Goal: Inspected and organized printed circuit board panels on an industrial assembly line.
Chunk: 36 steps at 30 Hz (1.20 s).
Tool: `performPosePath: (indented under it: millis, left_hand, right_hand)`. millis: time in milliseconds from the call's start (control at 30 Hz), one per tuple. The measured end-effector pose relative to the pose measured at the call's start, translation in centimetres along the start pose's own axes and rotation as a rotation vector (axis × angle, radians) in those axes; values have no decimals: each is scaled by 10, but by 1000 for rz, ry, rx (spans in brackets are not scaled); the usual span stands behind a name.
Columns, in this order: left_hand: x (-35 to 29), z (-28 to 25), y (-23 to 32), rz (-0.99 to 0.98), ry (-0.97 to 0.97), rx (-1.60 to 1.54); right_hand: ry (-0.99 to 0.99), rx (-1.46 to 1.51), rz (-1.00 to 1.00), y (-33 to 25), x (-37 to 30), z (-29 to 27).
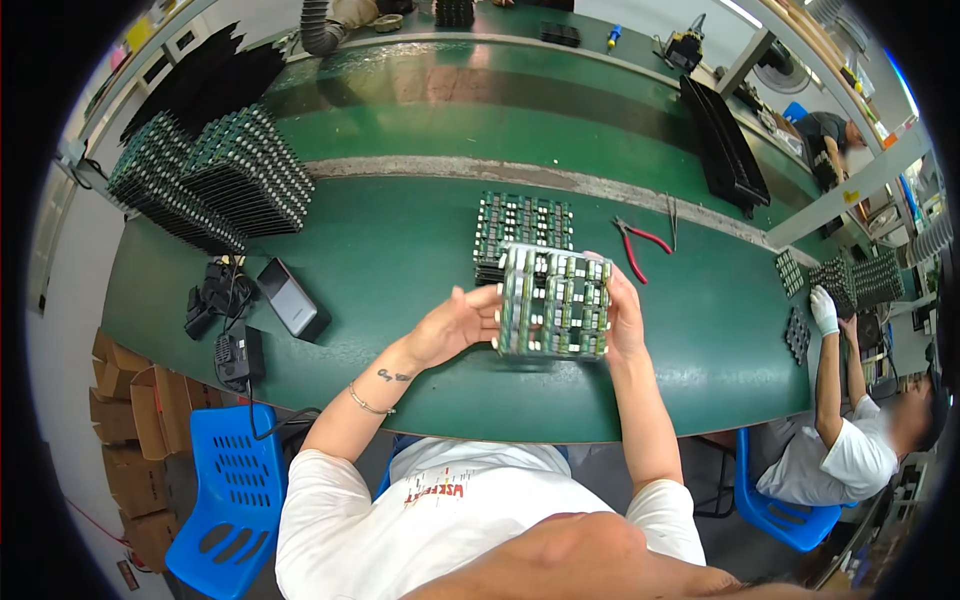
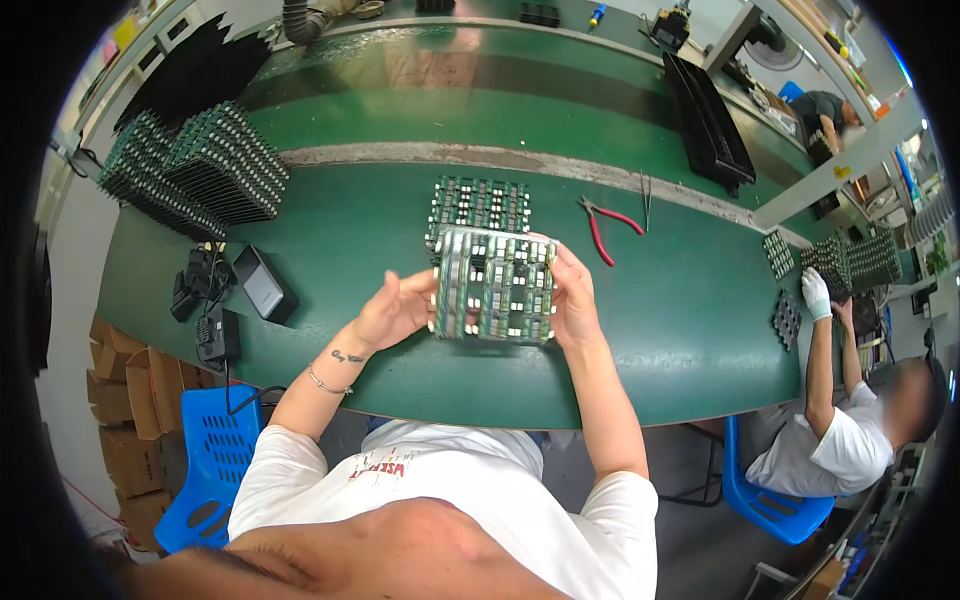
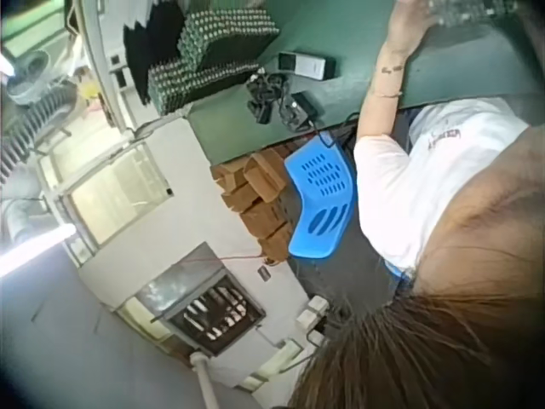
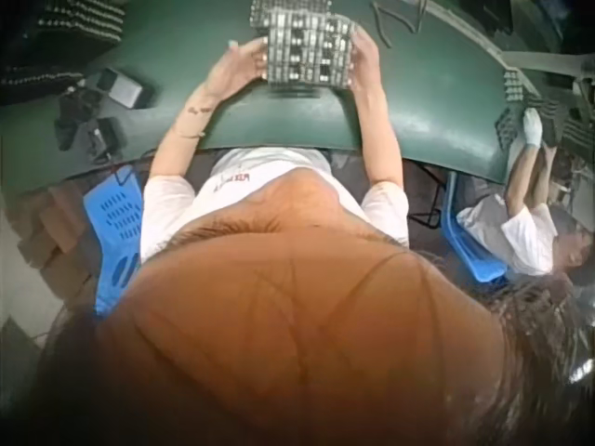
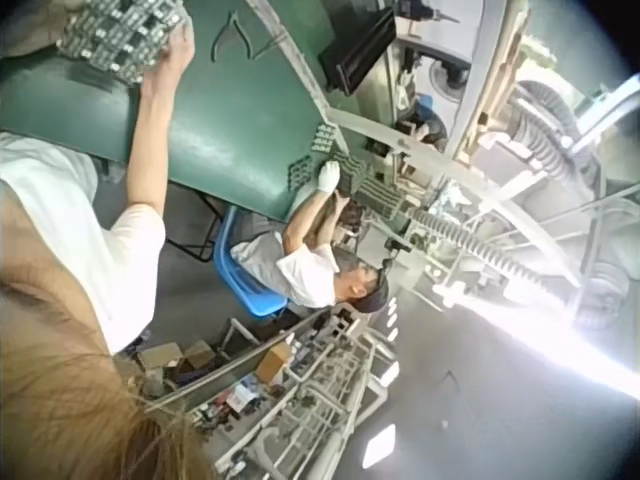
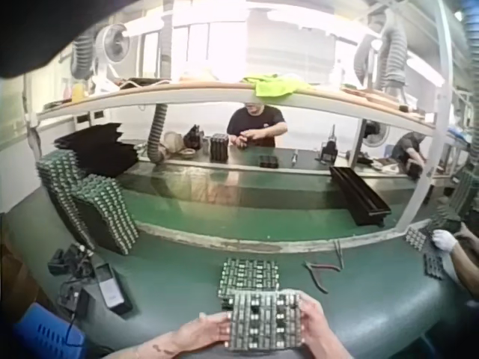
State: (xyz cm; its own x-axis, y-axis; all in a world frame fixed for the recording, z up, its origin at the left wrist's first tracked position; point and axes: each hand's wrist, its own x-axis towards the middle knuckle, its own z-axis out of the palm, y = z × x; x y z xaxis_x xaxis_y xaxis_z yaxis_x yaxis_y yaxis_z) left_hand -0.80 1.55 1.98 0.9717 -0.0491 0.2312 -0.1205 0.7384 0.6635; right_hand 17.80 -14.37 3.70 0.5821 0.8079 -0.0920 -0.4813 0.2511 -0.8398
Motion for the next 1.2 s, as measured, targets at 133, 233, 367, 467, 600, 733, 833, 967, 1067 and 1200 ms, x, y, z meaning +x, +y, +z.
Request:
performPosePath:
  millis: [133,233,367,467,600,733,833,967,1067,1200]
  left_hand:
    - [-5,14,-6,-17,226,237]
    - [-4,15,-6,9,323,269]
    - [-3,10,-4,86,445,89]
    - [-3,11,-5,129,454,92]
    - [0,13,-7,154,464,87]
    - [0,13,-9,158,472,78]
    - [-2,11,-7,152,420,69]
    - [-3,9,-6,149,431,87]
    - [-3,8,-9,154,437,102]
    - [-1,9,-10,174,464,136]
  right_hand:
    - [7,-118,16,-2,1,-4]
    - [-2,-140,15,-1,-3,-3]
    - [-41,-88,-3,2,-7,4]
    - [-65,-61,-25,5,-8,9]
    - [-50,-63,-27,5,-4,7]
    - [-19,-57,-4,5,-5,6]
    - [-29,0,3,5,-5,8]
    - [11,-27,17,3,-6,11]
    - [7,-18,3,2,-7,15]
    - [-21,8,-46,2,-9,16]
